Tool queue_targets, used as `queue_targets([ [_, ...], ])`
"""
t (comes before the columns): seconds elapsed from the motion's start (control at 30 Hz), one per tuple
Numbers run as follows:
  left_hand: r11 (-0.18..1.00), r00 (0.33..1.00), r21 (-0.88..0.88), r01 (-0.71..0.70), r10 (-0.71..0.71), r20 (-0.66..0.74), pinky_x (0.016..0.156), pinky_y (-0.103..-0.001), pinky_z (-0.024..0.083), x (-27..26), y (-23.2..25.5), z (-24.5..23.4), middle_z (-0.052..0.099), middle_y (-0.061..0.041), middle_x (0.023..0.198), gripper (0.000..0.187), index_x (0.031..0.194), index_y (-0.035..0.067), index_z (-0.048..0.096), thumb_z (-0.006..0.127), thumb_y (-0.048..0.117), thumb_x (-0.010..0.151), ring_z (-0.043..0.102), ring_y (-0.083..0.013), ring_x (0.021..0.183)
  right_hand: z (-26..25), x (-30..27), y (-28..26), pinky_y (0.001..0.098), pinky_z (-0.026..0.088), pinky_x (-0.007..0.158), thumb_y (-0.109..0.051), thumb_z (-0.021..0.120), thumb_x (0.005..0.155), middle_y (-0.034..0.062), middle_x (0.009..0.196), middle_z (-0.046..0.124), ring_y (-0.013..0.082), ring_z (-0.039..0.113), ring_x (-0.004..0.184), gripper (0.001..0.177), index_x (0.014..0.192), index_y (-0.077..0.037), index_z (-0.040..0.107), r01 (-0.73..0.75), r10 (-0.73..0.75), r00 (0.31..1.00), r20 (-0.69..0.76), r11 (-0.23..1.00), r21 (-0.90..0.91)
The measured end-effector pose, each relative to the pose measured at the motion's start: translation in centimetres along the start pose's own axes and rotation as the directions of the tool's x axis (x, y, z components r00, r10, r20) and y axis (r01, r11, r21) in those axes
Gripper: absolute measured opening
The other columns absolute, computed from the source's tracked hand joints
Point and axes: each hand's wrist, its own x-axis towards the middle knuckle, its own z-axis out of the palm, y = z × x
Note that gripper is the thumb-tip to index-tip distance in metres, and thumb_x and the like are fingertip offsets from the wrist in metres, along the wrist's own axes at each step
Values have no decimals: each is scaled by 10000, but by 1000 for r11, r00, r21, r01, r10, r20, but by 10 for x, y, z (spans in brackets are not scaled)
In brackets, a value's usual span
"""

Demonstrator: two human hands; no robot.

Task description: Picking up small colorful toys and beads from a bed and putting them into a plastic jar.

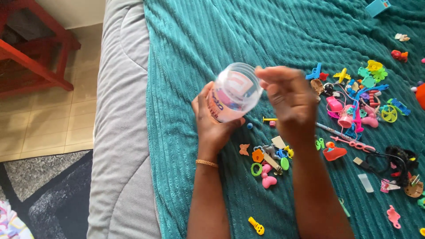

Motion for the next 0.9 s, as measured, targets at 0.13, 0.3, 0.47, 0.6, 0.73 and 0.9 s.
queue_targets([
  [0.13, 999, 997, -53, 4, -8, -73, 1129, -370, 511, 0, -11, -1, 435, -107, 1362, 1107, 1452, 114, 471, 1002, 75, 482, 570, -254, 1285, -33, 4, -5, 347, 590, 987, -215, 735, 963, 70, 1176, 747, 182, 719, 1113, 309, 1224, -68, 663, -247, 260, 965, 16, 932, -265],
  [0.3, 998, 995, -52, 21, -26, -99, 1134, -363, 498, 1, -11, -1, 438, -106, 1369, 1122, 1460, 84, 449, 1000, 91, 483, 572, -245, 1286, -32, -2, 30, 434, 551, 814, -250, 926, 639, 111, 986, 741, 302, 705, 932, 450, 1048, -166, 757, -111, 580, 801, 151, 392, -913],
  [0.47, 997, 996, -75, -29, 23, -87, 1150, -365, 497, 0, -14, 0, 437, -108, 1387, 1123, 1476, 80, 449, 1006, 94, 502, 563, -247, 1308, -42, 0, 50, 383, 586, 732, -114, 806, 728, 108, 900, 774, 258, 738, 786, 273, 1000, -141, 812, -161, 513, 836, 197, 571, -805],
  [0.6, 976, 998, -209, -68, 65, -20, 1176, -371, 515, -2, -13, -1, 447, -91, 1396, 1124, 1502, 86, 459, 998, 89, 516, 572, -243, 1331, -49, 2, 41, 296, 610, 686, -16, 676, 900, 97, 900, 771, 143, 729, 719, 254, 1117, -89, 787, -414, 436, 899, -42, 815, -404],
  [0.73, 990, 993, -79, -114, 114, -3, 1179, -374, 509, -1, -5, -2, 468, -83, 1409, 1133, 1485, 96, 491, 998, 75, 471, 583, -241, 1318, -23, 4, 12, 276, 605, 756, 12, 689, 994, 134, 1004, 760, 129, 724, 839, 218, 1189, -45, 767, -117, 33, 969, -244, 934, -339],
  [0.9, 994, 994, -42, -106, 106, 10, 1165, -372, 514, 0, -7, 0, 462, -90, 1410, 1139, 1476, 106, 499, 969, 36, 441, 580, -241, 1313, 12, 13, -21, 372, 614, 851, 128, 588, 919, 262, 1177, 723, 300, 736, 1062, 306, 1143, 9, 760, 321, -377, 923, 75, 647, -692],
])
